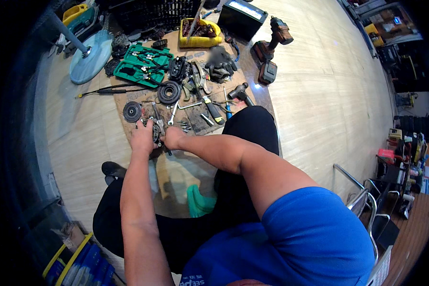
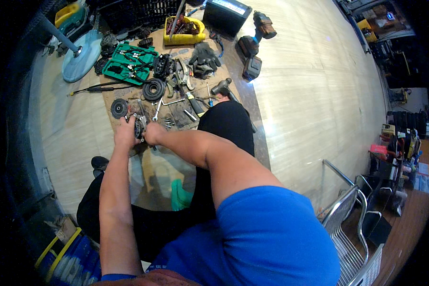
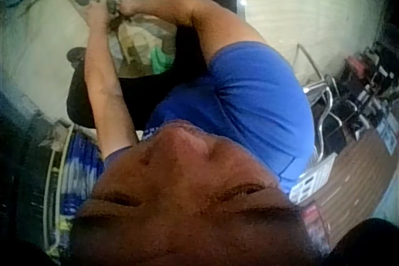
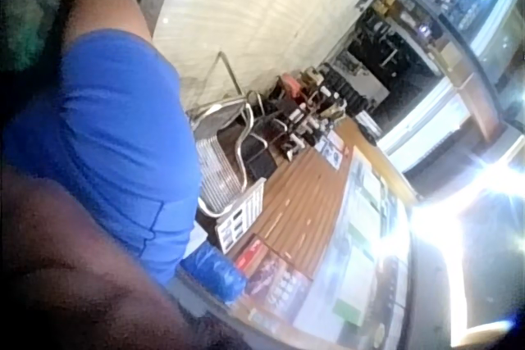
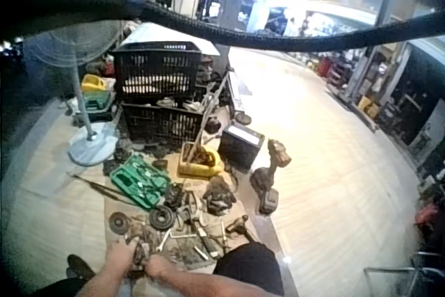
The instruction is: The person disassembles a mechanical clutch assembly by removing the top plate, spacers, and internal gears, and setting them onto a wooden board.
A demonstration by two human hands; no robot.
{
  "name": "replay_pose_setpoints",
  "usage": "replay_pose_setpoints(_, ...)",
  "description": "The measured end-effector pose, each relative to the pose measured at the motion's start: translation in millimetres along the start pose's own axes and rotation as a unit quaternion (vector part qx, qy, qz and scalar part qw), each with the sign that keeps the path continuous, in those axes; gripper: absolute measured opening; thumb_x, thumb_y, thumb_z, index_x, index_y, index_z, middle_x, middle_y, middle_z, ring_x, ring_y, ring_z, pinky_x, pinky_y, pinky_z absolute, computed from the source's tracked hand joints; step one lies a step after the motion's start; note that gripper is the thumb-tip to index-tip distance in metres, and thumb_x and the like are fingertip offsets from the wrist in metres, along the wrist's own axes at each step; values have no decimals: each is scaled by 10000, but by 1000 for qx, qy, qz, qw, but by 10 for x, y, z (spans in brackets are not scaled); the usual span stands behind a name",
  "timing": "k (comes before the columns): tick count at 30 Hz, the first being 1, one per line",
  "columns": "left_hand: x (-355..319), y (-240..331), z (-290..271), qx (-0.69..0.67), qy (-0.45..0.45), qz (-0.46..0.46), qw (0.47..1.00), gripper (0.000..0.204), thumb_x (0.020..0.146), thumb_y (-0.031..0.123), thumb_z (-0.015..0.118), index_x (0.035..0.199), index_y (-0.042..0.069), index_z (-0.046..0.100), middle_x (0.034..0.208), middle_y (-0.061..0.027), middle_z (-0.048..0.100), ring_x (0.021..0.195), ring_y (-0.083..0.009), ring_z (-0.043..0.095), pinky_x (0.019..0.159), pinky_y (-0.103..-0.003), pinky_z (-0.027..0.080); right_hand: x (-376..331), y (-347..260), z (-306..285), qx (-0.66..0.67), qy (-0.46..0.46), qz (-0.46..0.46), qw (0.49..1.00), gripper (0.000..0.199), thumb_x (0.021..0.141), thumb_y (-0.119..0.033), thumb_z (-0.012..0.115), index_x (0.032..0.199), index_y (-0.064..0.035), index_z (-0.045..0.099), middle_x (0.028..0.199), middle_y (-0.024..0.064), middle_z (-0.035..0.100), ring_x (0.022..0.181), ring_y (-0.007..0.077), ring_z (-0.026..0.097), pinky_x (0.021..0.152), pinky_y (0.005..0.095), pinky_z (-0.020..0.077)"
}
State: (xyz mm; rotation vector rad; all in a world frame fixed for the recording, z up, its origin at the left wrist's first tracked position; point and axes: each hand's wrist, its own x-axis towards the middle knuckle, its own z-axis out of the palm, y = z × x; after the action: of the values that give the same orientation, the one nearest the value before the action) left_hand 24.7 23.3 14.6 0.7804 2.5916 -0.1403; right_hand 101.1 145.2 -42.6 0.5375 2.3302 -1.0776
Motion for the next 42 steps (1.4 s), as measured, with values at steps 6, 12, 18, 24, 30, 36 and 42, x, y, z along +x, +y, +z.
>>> replay_pose_setpoints(6,-13,5,-1,-7,12,2,1000,916,580,162,923,1365,203,454,1252,-183,483,1039,-428,620,832,-497,565,46,46,24,3,5,-24,1000,465,885,-415,684,925,45,736,1012,281,700,993,411,683,891,487,535)
replay_pose_setpoints(12,59,-1,146,-11,31,-10,999,893,613,141,903,1377,214,448,1261,-183,478,1051,-442,610,848,-509,558,210,20,-181,-151,-58,-127,979,437,846,-400,712,908,32,739,990,263,708,954,404,693,844,484,554)
replay_pose_setpoints(18,46,36,137,-35,24,-10,999,937,592,162,931,1385,220,435,1322,-180,455,1157,-462,557,898,-499,555,21,-190,-523,-161,-19,-160,974,310,783,-263,752,956,-6,741,1027,220,717,977,384,696,851,465,560)
replay_pose_setpoints(24,-133,191,-267,6,-7,-20,1000,1138,581,223,954,1528,229,323,1498,-175,372,1294,-456,473,1041,-518,463,36,-305,-1183,-101,116,-191,970,296,786,-265,744,976,-39,733,989,228,708,962,410,674,863,488,541)
replay_pose_setpoints(30,-302,320,-1225,-12,59,60,996,839,780,312,824,1486,138,405,1397,-225,524,1279,-427,506,1014,-588,430,-37,-79,-1742,-70,249,-185,948,273,775,-202,677,989,-41,731,988,232,709,960,411,678,887,482,547)
replay_pose_setpoints(36,-1221,224,-2237,-98,175,57,978,426,905,313,702,1226,41,635,1036,-223,698,972,-433,647,852,-474,508,183,192,-1621,-132,183,-202,953,239,805,-202,642,938,-22,727,983,255,698,964,420,672,890,497,536)
replay_pose_setpoints(42,-1261,-84,-2130,-129,128,71,981,488,914,297,683,1311,31,585,1118,-231,688,1045,-418,642,909,-461,503,710,952,-985,-272,68,-179,943,213,777,-122,620,908,11,723,965,266,698,946,428,679,856,486,548)
